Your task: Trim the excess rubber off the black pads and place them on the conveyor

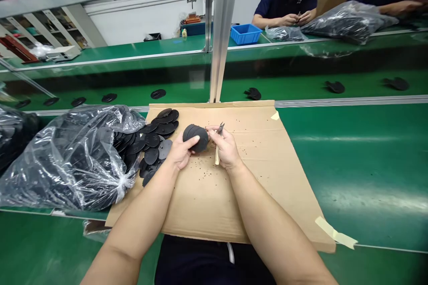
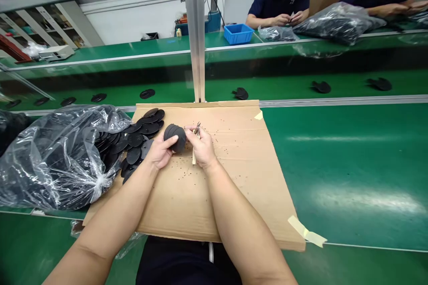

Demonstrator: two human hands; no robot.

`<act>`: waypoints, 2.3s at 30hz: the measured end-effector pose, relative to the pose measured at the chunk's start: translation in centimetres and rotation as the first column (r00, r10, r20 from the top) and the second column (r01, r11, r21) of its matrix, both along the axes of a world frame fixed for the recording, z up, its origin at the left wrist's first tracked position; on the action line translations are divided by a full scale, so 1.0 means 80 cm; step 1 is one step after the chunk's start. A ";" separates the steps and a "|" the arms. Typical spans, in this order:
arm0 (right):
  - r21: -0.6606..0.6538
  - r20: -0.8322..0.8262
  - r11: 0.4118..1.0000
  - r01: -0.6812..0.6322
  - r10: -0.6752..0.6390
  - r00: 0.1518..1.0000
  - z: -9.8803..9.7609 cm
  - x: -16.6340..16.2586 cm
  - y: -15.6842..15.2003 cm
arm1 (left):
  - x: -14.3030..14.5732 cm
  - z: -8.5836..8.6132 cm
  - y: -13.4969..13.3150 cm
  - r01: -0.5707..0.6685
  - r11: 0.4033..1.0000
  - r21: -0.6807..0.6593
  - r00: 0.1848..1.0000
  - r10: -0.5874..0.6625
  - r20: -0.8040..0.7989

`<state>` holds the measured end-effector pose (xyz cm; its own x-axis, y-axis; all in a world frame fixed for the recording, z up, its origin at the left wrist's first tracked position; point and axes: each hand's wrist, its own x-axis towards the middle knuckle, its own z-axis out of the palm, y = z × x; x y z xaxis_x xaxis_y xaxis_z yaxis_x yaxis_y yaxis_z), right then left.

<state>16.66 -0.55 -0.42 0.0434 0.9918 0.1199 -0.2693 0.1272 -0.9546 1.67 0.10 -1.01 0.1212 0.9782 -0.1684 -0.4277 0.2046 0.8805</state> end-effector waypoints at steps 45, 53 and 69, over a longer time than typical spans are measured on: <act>0.026 0.999 0.976 -0.214 -0.020 0.033 0.022 -0.010 -0.021 | -0.018 0.017 0.008 0.100 0.969 -0.227 0.980 -0.056 0.192; -0.053 0.998 0.978 -0.204 0.056 0.006 0.023 -0.010 -0.018 | -0.016 0.007 0.011 0.068 0.970 -0.233 0.985 -0.028 0.171; -0.087 0.481 0.993 0.084 -0.032 0.876 0.003 -0.011 -0.010 | -0.026 0.019 -0.007 0.222 0.963 -0.155 0.850 -0.113 0.515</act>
<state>15.81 -1.35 -0.21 0.0646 0.9971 0.0392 0.2282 0.0235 -0.9733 -0.38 -0.47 0.47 0.4010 0.8865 -0.2310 -0.7390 0.4621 0.4903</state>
